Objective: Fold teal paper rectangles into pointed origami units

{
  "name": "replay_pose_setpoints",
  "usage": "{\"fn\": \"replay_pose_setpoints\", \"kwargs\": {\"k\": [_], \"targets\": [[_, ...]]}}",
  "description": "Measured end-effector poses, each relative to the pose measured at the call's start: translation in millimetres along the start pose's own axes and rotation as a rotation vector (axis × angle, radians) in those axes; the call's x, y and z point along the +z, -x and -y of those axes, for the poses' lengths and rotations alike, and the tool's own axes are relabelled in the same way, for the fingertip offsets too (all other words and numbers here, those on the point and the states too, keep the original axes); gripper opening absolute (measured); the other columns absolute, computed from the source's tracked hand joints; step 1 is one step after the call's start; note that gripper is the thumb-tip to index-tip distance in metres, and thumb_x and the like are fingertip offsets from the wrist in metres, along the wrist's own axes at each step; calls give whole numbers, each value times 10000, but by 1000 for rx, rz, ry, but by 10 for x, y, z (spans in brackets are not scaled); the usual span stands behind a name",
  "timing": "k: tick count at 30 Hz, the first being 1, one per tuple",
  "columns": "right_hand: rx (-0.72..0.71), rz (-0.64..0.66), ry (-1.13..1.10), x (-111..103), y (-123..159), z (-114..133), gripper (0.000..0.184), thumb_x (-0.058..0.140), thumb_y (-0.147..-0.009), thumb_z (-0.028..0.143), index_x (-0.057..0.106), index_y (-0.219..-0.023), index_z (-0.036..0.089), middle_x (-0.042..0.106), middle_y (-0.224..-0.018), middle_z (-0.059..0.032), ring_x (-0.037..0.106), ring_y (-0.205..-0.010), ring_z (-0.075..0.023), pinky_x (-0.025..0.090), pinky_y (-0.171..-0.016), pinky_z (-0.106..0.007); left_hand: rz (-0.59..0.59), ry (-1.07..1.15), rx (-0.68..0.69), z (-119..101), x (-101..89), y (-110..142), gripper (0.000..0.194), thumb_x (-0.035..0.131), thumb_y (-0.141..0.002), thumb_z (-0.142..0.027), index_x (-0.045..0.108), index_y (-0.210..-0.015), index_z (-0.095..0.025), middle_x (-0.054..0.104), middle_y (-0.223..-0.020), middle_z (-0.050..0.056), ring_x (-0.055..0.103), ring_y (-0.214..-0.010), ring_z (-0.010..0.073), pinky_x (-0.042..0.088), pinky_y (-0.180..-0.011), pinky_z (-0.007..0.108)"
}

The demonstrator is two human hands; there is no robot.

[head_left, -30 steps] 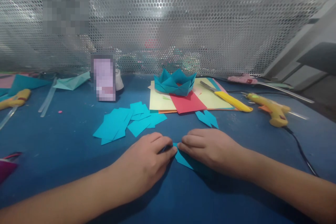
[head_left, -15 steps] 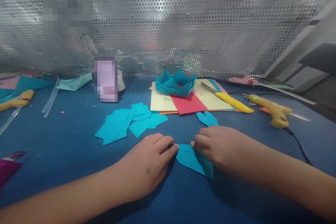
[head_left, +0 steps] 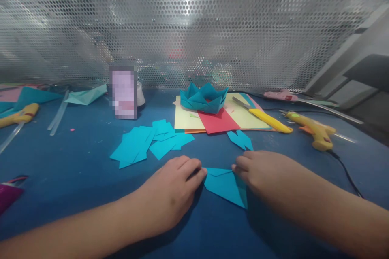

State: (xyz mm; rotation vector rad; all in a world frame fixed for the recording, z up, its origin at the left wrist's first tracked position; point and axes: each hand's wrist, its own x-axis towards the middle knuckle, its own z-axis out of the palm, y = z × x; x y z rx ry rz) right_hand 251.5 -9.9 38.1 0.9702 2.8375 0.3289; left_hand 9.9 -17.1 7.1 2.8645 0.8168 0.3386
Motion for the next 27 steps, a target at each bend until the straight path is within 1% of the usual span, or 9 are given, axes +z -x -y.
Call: {"fn": "replay_pose_setpoints", "kwargs": {"k": [2, 5, 8, 11, 14, 19, 21, 24, 27], "targets": [[16, -59, 20, -42, 9, -8, 226, 612, -574, -31, 648, -622, 187, 617, -608, -34, 503, -517, -156, 282, -471, -291, -6, -1, -11, -2, -2, 9, 379, 398, -865, -60, 502, -1229, -79, 535, -1131, 155, 511, -968, 285, 500, -820, 462], [-10, -209, 6, -74, -9, 26, 308, 621, -622, 22, 685, -890, 160, 660, -728, -50, 549, -583, -178, 354, -521, -294, -16, 22, -16, -2, 3, 24, 367, 394, -869, -67, 503, -1219, -92, 534, -1128, 151, 507, -977, 286, 493, -825, 470], [-9, -206, -38, -52, -39, 66, 421, 636, -621, 37, 645, -1026, 151, 672, -788, -49, 581, -645, -193, 380, -553, -293, -42, 64, -20, 1, 11, 28, 378, 393, -865, -68, 496, -1228, -95, 530, -1126, 147, 503, -978, 278, 484, -838, 467], [53, -171, -65, -3, -71, 67, 398, 624, -584, -16, 634, -939, 164, 659, -736, -22, 579, -625, -185, 358, -531, -279, -51, 88, -31, 5, 16, 24, 383, 392, -862, -70, 498, -1229, -100, 530, -1108, 144, 504, -966, 270, 485, -830, 458], [82, -213, -77, 64, -124, 32, 261, 596, -645, -14, 603, -821, 178, 621, -663, -7, 537, -576, -180, 325, -500, -280, -56, 90, -35, 6, 19, 25, 349, 393, -866, -80, 526, -1188, -101, 540, -1076, 146, 506, -962, 274, 490, -812, 462], [-26, -421, -65, 234, -204, -60, 199, 446, -865, 46, 617, -881, 148, 681, -878, -86, 571, -764, -207, 435, -673, -310, -88, 74, -21, -5, 19, 21, 310, 395, -865, -75, 563, -1124, -108, 568, -1080, 143, 516, -1002, 280, 492, -836, 473], [-37, -430, -97, 282, -211, -86, 241, 410, -889, 43, 627, -936, 136, 691, -936, -99, 586, -771, -198, 459, -691, -314, -112, 88, 9, -8, 18, 11, 299, 392, -870, -67, 563, -1112, -105, 567, -1144, 142, 499, -1082, 276, 469, -913, 462], [30, -474, -200, 284, -202, -80, 262, 403, -907, 52, 627, -1021, 126, 672, -1093, -129, 613, -933, -216, 481, -766, -337, -129, 161, 29, 3, 12, -3, 287, 384, -884, -69, 554, -1113, -104, 578, -1171, 127, 500, -1113, 247, 444, -972, 420], [1, -411, -393, 225, -192, -31, 130, 537, -911, 230, 644, -957, 173, 670, -1071, -92, 607, -954, -205, 485, -806, -339, -130, 248, -2, 38, 4, -11, 305, 418, -861, -66, 547, -1130, -126, 596, -1154, 102, 525, -1066, 221, 452, -959, 402]]}}
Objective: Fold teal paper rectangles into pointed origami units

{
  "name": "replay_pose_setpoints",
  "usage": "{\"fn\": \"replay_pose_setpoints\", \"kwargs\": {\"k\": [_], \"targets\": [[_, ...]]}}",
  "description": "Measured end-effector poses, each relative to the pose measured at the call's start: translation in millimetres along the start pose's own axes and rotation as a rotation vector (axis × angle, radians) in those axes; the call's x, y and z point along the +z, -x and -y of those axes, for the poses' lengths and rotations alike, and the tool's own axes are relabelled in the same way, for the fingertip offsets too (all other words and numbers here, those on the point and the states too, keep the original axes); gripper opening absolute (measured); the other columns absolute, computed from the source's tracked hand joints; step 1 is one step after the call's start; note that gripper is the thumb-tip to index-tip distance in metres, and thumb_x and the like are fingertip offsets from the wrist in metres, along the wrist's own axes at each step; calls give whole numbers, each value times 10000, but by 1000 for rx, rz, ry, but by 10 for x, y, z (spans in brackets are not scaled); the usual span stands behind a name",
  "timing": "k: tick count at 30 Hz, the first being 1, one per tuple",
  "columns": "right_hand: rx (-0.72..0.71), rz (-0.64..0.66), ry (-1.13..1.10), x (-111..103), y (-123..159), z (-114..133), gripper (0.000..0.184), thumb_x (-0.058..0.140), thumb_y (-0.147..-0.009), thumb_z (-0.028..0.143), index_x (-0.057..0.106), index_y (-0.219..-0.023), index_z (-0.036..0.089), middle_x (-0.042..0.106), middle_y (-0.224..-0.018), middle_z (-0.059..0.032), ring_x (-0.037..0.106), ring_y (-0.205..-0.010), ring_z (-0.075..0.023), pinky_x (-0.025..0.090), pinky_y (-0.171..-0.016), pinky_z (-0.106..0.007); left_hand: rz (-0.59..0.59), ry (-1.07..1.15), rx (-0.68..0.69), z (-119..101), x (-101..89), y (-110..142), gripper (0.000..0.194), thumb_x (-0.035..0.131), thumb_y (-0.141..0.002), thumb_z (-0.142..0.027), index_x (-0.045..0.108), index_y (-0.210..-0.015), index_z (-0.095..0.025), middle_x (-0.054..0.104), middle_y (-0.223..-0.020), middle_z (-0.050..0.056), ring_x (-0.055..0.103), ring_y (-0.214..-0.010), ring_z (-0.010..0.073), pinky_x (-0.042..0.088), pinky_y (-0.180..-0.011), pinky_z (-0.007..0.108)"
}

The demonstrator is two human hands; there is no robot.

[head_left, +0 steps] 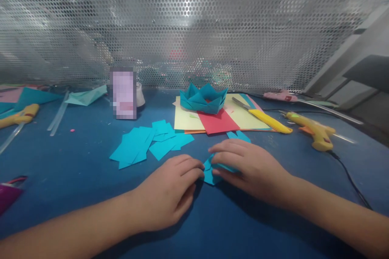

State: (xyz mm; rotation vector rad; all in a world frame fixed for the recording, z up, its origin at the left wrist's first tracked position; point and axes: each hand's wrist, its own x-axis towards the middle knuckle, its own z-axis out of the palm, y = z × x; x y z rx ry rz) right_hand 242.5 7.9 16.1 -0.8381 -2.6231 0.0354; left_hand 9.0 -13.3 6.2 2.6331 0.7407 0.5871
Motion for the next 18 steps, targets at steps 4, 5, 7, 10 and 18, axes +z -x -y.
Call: {"fn": "replay_pose_setpoints", "kwargs": {"k": [4, 5, 7, 10, 18], "targets": [[-16, 119, -176, -24, -9, 65, 267, 700, -808, 306, 641, -1041, 189, 661, -1026, -62, 606, -900, -184, 486, -780, -299, -18, 62, -23, 69, -14, -5, 402, 400, -822, -5, 544, -1165, -156, 602, -1181, 72, 520, -1070, 199, 441, -975, 400], [-4, 122, -182, -21, -6, 65, 219, 680, -826, 271, 649, -1028, 192, 662, -1014, -58, 608, -887, -180, 482, -768, -292, -22, 69, -17, 86, -15, -4, 422, 386, -812, 11, 548, -1162, -158, 602, -1189, 69, 521, -1074, 196, 437, -981, 402], [8, 117, -176, -9, 6, 47, 126, 582, -890, 203, 668, -981, 200, 664, -985, -51, 610, -855, -172, 471, -739, -283, -29, 83, -6, 113, -15, 1, 445, 367, -791, 33, 559, -1143, -160, 612, -1187, 66, 529, -1076, 189, 440, -981, 398], [-45, 117, -142, 15, 29, -9, 233, 448, -954, 184, 680, -960, 206, 667, -986, -55, 616, -817, -164, 455, -690, -275, -44, 93, 18, 139, -10, 21, 439, 359, -770, 35, 571, -1097, -168, 620, -1192, 63, 528, -1108, 190, 443, -984, 404], [-158, 198, -63, 5, 31, -29, 278, 391, -970, 177, 651, -1060, 219, 674, -1004, -66, 628, -866, -170, 441, -703, -286, 27, 122, 15, 182, 3, 51, 498, 371, -697, 40, 503, -1109, -209, 559, -1320, 38, 389, -1327, 189, 377, -1056, 454]]}}
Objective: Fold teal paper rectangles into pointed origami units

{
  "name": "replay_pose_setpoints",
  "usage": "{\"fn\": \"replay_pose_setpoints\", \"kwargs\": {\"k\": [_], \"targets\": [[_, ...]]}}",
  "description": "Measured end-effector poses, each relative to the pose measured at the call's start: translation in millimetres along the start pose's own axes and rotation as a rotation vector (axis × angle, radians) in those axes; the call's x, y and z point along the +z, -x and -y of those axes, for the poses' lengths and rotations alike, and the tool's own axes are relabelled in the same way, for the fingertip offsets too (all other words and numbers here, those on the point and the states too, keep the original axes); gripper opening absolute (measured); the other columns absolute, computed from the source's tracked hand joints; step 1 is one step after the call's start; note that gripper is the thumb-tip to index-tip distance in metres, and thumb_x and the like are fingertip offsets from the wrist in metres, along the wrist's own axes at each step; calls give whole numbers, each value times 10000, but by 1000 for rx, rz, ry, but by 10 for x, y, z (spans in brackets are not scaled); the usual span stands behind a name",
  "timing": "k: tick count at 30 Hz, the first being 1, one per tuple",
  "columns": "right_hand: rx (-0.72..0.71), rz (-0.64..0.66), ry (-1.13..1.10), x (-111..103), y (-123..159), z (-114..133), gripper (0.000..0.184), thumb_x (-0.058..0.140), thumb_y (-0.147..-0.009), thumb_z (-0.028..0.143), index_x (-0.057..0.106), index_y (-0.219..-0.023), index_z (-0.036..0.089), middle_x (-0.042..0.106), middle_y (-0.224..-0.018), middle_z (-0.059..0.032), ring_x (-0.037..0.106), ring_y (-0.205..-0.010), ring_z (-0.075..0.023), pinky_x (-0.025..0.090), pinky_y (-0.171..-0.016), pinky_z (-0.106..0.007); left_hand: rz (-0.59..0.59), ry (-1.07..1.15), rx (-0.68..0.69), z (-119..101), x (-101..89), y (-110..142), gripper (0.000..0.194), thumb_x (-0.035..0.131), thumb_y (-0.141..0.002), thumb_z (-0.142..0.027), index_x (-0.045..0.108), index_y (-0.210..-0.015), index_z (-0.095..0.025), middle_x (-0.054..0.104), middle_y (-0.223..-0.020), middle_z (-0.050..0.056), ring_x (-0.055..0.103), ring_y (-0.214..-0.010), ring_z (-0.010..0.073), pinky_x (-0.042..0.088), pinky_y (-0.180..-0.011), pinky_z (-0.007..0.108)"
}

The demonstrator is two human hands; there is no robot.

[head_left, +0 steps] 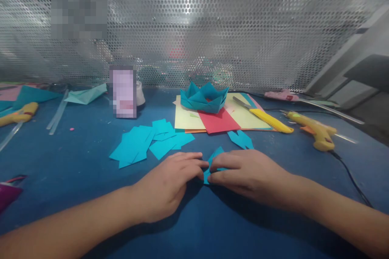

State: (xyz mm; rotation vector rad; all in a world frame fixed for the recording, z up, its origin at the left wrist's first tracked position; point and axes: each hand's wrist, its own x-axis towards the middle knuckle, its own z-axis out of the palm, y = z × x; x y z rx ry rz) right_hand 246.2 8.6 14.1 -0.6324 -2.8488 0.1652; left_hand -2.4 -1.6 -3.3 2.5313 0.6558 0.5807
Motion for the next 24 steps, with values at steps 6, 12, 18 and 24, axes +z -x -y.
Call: {"fn": "replay_pose_setpoints", "kwargs": {"k": [6, 12, 18, 24], "targets": [[0, 24, -86, -31, 1, -39, 259, 407, -977, 201, 662, -980, 239, 667, -1011, -32, 627, -843, -140, 414, -697, -265, -18, -42, 35, 4, -1, -7, 452, 366, -724, 22, 535, -1075, -208, 599, -1269, 50, 439, -1295, 204, 396, -1029, 452], [-3, 17, -192, -35, 8, -133, 234, 446, -969, 214, 678, -950, 236, 654, -993, -32, 608, -892, -131, 417, -732, -246, 75, -134, 152, -2, -57, -44, 345, 401, -807, -21, 575, -1059, -181, 619, -1248, 73, 447, -1287, 245, 394, -1024, 476], [15, -33, -249, -18, -25, -108, 139, 558, -918, 231, 695, -921, 213, 647, -913, -46, 560, -874, -154, 409, -794, -302, 129, -93, 145, 40, -144, -69, 380, 393, -801, 7, 603, -1032, -208, 604, -1273, 50, 490, -1249, 218, 404, -1025, 438], [214, -39, -399, -14, -74, -23, 127, 556, -894, 205, 672, -849, 180, 621, -814, -37, 560, -782, -144, 437, -703, -269, 100, -15, 86, 51, -125, -56, 421, 381, -783, 23, 566, -1075, -217, 620, -1243, 39, 527, -1198, 186, 410, -1017, 403]]}}
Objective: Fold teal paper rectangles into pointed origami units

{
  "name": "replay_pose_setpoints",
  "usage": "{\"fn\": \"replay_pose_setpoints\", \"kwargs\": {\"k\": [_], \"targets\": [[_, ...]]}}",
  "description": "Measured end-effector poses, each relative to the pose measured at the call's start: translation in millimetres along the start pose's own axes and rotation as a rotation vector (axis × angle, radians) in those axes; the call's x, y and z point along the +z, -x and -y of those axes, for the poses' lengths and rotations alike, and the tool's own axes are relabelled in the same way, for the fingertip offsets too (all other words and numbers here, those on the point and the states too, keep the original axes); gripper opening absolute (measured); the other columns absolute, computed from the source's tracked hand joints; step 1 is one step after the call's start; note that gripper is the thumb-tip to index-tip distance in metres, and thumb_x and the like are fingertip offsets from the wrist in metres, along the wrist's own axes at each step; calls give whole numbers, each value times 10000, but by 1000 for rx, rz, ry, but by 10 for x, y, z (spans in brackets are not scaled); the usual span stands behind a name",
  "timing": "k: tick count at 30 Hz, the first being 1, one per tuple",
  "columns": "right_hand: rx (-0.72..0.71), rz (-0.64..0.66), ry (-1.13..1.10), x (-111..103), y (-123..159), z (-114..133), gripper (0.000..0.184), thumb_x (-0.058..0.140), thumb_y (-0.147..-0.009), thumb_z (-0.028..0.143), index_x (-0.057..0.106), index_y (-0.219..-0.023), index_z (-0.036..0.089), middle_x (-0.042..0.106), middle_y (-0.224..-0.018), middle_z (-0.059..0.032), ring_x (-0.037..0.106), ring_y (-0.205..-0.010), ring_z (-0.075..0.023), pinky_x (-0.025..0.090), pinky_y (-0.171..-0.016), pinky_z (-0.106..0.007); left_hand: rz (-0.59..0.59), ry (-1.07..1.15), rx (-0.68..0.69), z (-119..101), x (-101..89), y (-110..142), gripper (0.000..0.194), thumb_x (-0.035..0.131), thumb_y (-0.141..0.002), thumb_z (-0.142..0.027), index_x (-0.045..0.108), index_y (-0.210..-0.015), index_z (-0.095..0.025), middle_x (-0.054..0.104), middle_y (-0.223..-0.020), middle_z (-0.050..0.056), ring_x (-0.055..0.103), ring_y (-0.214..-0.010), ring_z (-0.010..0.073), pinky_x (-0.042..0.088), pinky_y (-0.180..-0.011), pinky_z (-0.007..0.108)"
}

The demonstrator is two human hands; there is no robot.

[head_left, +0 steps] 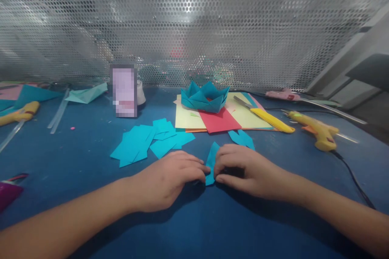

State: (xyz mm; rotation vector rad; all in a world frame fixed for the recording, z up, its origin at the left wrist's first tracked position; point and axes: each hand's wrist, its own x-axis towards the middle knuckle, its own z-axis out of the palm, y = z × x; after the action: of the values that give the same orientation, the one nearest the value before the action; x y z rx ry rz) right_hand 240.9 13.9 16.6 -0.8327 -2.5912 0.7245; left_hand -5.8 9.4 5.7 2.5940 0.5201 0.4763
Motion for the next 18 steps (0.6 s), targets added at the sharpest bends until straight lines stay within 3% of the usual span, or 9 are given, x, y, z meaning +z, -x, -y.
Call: {"fn": "replay_pose_setpoints", "kwargs": {"k": [8, 18], "targets": [[155, -42, 55, 99, -64, 76, 93, 559, -820, 158, 597, -735, 163, 548, -667, 6, 486, -650, -127, 374, -599, -242, -22, -24, 18, -23, 43, -8, 377, 381, -792, 9, 567, -1064, -174, 624, -1230, 64, 545, -1168, 191, 416, -1007, 397], [206, -137, 63, 182, -76, 88, 92, 565, -736, 102, 531, -687, 172, 496, -644, 24, 456, -620, -120, 343, -578, -230, -53, -32, 32, -36, 66, -20, 341, 367, -828, 1, 577, -1048, -152, 619, -1163, 104, 564, -1086, 214, 468, -925, 383]]}}
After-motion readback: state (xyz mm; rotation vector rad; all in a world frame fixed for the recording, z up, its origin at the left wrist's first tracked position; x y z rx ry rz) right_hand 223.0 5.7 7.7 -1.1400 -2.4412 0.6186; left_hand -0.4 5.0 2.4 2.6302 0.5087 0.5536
